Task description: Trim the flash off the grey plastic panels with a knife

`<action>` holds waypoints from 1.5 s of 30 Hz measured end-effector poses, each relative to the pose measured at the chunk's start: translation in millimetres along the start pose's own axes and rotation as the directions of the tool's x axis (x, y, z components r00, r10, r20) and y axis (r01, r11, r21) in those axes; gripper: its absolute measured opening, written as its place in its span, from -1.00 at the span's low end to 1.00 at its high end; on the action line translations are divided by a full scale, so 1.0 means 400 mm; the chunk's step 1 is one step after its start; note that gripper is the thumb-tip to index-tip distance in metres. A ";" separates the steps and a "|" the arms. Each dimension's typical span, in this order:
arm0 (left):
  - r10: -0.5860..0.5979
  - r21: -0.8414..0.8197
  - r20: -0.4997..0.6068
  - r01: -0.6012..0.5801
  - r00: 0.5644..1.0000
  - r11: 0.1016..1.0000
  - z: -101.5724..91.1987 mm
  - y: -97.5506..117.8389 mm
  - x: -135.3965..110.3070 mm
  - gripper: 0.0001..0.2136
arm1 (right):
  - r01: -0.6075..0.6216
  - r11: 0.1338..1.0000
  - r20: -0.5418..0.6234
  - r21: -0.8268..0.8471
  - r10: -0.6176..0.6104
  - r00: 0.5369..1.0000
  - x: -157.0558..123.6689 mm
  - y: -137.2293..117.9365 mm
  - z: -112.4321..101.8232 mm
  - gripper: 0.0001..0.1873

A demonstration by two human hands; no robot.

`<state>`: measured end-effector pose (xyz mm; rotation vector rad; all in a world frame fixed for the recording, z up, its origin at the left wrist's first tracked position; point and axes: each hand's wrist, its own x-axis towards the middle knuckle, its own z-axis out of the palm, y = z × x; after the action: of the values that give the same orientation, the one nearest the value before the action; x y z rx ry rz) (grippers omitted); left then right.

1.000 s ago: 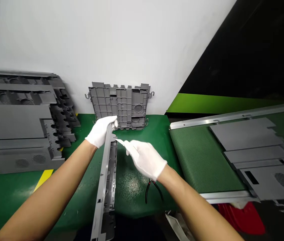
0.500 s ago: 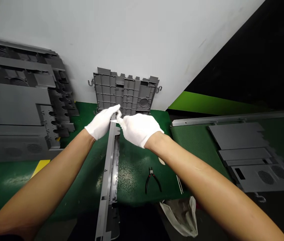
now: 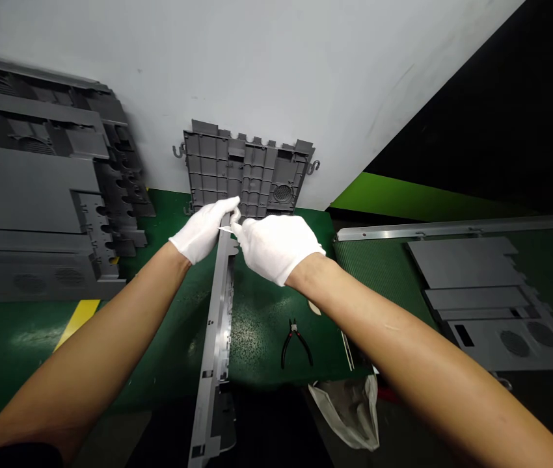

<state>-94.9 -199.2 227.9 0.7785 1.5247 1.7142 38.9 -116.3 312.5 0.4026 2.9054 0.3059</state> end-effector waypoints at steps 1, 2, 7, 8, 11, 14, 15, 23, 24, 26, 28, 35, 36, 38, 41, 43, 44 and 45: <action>-0.007 -0.011 0.004 0.007 1.000 1.000 0.002 -0.002 0.002 -0.57 | -0.003 1.000 0.006 0.002 0.003 1.000 -0.003 0.001 0.000 -0.39; -0.013 -0.022 0.009 0.013 1.000 1.000 0.004 -0.004 0.005 -0.57 | -0.005 1.000 0.011 0.005 0.005 1.000 -0.005 0.002 0.001 -0.39; -0.034 -0.076 0.020 0.035 0.999 0.996 0.007 -0.005 0.006 -0.60 | -0.011 1.000 -0.008 0.015 0.011 1.000 -0.004 0.007 0.012 -0.39; -0.039 -0.082 0.020 0.040 0.999 0.996 0.007 -0.004 0.005 -0.61 | -0.012 1.000 -0.011 0.015 0.013 1.000 -0.003 0.007 0.014 -0.38; -0.033 -0.079 0.011 0.033 0.999 0.996 0.007 -0.002 0.004 -0.61 | -0.014 1.000 -0.017 0.007 0.014 1.000 -0.003 0.008 0.021 -0.37; -0.013 -0.060 0.003 0.014 1.000 0.998 0.007 -0.003 0.004 -0.61 | -0.012 1.000 -0.029 -0.009 0.012 1.000 -0.006 0.009 0.026 -0.38; -0.017 -0.067 0.007 0.018 1.000 0.998 0.007 -0.003 0.004 -0.61 | -0.010 1.000 -0.033 -0.010 0.010 0.999 -0.007 0.010 0.027 -0.38; -0.050 -0.150 0.029 0.054 0.998 0.987 0.014 -0.002 0.002 -0.63 | -0.011 1.000 -0.032 -0.012 0.011 0.999 -0.013 0.010 0.034 -0.34; -0.050 -0.150 0.030 0.054 0.998 0.987 0.013 -0.002 0.003 -0.63 | -0.014 1.000 -0.025 -0.011 0.014 1.000 -0.014 0.009 0.033 -0.34; -0.047 -0.146 0.037 0.052 0.998 0.988 0.012 -0.005 0.005 -0.63 | -0.020 1.000 -0.013 -0.007 0.020 1.000 -0.016 0.008 0.031 -0.33; -0.046 -0.143 0.041 0.051 0.998 0.988 0.011 -0.007 0.008 -0.62 | -0.017 1.000 -0.005 -0.003 0.017 1.000 -0.016 0.008 0.030 -0.33; -0.060 -0.163 0.024 0.063 0.998 0.985 0.007 -0.015 0.012 -0.61 | 0.019 0.998 -0.053 0.060 -0.016 0.998 -0.042 -0.004 0.034 -0.32; -0.067 -0.166 0.020 0.070 0.998 0.984 0.005 -0.017 0.012 -0.61 | 0.044 0.994 -0.055 0.096 -0.039 0.998 -0.052 -0.009 0.033 -0.31; -0.072 -0.163 0.007 0.072 0.997 0.984 0.001 -0.020 0.012 -0.60 | 0.089 0.978 -0.070 0.189 -0.077 0.995 -0.077 -0.016 0.029 -0.30; -0.024 -0.119 0.021 0.026 0.999 0.993 -0.007 -0.020 0.005 -0.58 | 0.092 0.920 -0.157 0.382 -0.034 0.987 -0.111 -0.007 0.024 -0.33; 0.038 -0.092 0.081 -0.030 0.996 0.995 -0.014 -0.016 -0.007 -0.61 | 0.067 0.841 -0.217 0.536 0.061 0.974 -0.132 0.008 0.026 -0.38; 0.059 -0.088 0.125 -0.048 0.990 0.995 -0.018 -0.013 -0.013 -0.66 | 0.045 0.789 -0.221 0.613 0.117 0.968 -0.144 0.015 0.030 -0.41; 0.071 -0.089 0.166 -0.057 0.984 0.994 -0.023 -0.011 -0.020 -0.72 | 0.017 0.728 -0.202 0.685 0.167 0.965 -0.158 0.020 0.036 -0.43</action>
<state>-97.2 -210.6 222.5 0.9135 1.3174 1.7009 103.5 -124.4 310.6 0.6238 3.1582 -0.8100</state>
